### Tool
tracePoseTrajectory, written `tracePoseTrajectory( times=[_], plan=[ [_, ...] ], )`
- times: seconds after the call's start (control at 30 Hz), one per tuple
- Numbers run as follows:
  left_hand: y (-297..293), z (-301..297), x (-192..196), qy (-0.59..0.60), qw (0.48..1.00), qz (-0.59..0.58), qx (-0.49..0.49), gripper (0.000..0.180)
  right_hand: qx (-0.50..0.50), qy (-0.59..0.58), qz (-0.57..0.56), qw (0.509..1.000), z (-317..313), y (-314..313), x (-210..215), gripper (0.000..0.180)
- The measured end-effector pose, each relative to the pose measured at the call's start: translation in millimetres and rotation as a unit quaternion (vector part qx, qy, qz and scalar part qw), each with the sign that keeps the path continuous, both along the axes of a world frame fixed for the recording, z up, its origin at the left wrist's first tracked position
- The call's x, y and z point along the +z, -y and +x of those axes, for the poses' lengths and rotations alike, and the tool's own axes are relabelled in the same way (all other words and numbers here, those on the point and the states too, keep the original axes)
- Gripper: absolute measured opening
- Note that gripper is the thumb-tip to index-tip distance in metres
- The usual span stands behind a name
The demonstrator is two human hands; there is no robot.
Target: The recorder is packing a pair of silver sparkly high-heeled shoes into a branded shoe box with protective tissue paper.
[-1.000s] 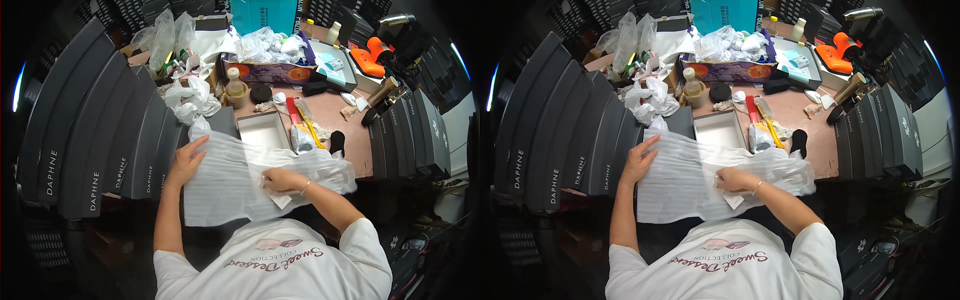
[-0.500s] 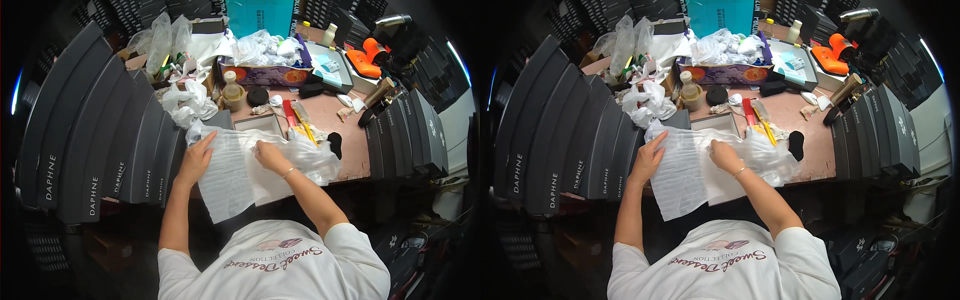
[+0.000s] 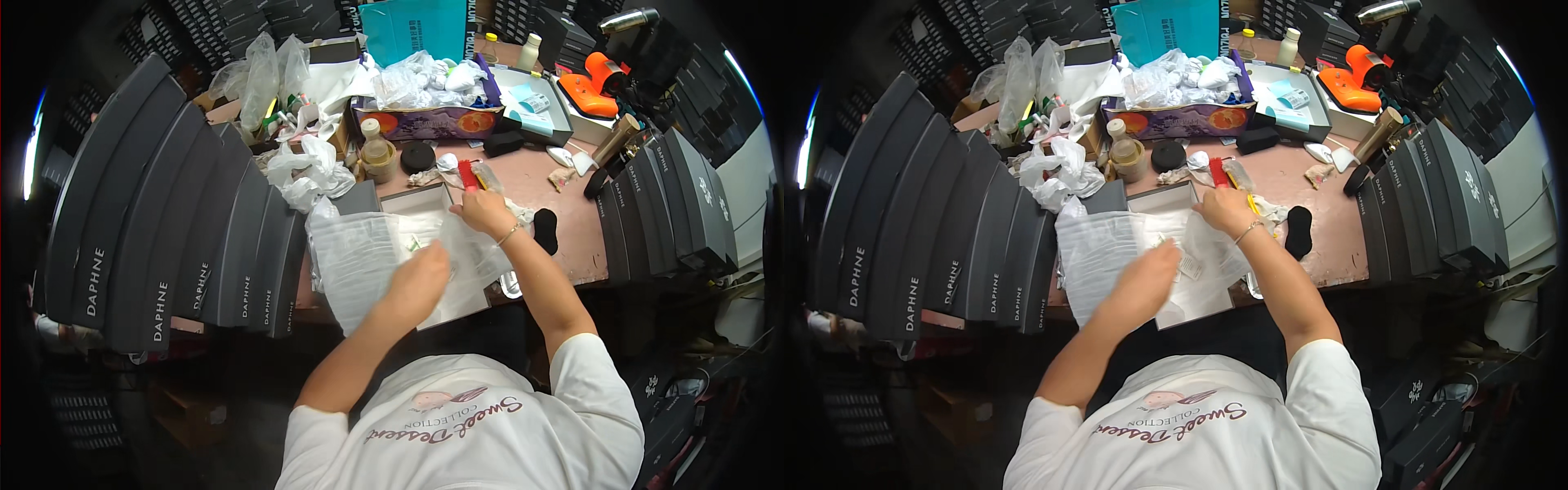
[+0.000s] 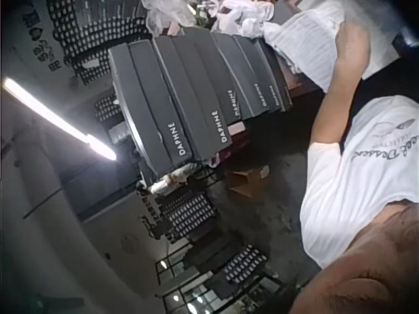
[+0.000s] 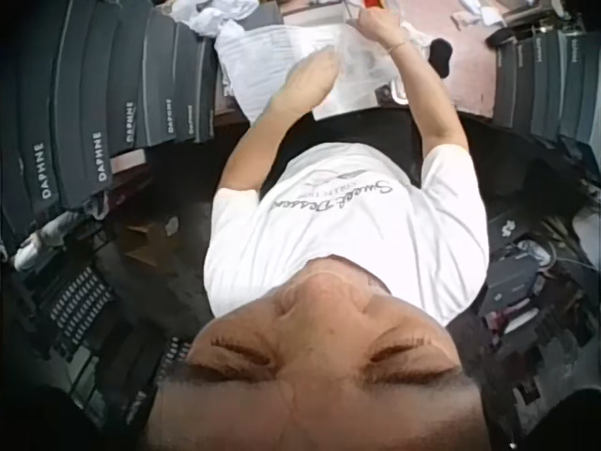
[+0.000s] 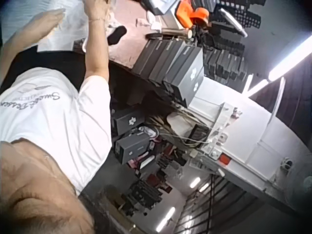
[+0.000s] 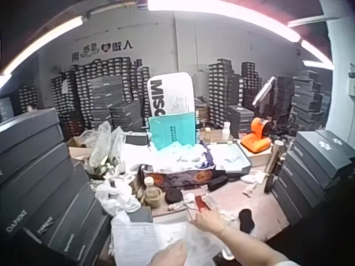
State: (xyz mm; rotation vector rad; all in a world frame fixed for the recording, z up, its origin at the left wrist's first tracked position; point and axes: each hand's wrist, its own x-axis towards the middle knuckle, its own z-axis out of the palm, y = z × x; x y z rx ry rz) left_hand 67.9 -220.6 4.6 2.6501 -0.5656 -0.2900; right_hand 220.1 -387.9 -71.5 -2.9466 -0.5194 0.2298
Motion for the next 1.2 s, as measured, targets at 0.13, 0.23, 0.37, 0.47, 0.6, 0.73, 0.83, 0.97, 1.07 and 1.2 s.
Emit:
tracePoseTrajectory(
  times=[0.13,0.23,0.37,0.47,0.6,0.73,0.83,0.97,1.07,1.2],
  plan=[
    [39,49,-140,-0.087,0.979,0.186,0.011,0.044,0.167,-0.186,-0.027,0.968,17,22,-26,0.04],
    [26,37,-216,0.022,0.974,0.186,0.13,0.057,0.231,-0.213,0.068,0.947,-4,43,-8,0.032],
    [17,25,-206,0.013,0.978,0.191,0.081,0.062,0.205,-0.213,0.126,0.947,-13,57,0,0.023],
    [19,21,-201,0.005,0.982,0.175,0.075,0.059,0.192,-0.158,0.181,0.952,6,57,29,0.02],
    [22,30,-208,-0.005,0.981,0.177,0.078,0.066,0.133,0.233,0.042,0.962,51,78,48,0.01],
    [21,28,-172,-0.01,0.987,0.138,0.076,0.054,0.132,0.269,0.135,0.944,15,42,101,0.004],
    [4,24,-130,0.002,0.991,-0.069,0.112,0.044,0.244,0.087,0.044,0.965,-48,-7,61,0.005],
    [-23,-4,-70,0.107,0.974,-0.126,0.152,0.038,0.232,0.066,0.065,0.968,-86,-36,-49,0.041],
    [-34,-21,-92,0.092,0.965,-0.15,0.196,0.05,0.215,0.056,0.052,0.974,-98,-42,-96,0.062],
    [-39,-21,-119,0.056,0.949,-0.164,0.264,0.057,0.19,0.202,0.166,0.946,-104,-25,-28,0.052]
  ],
)
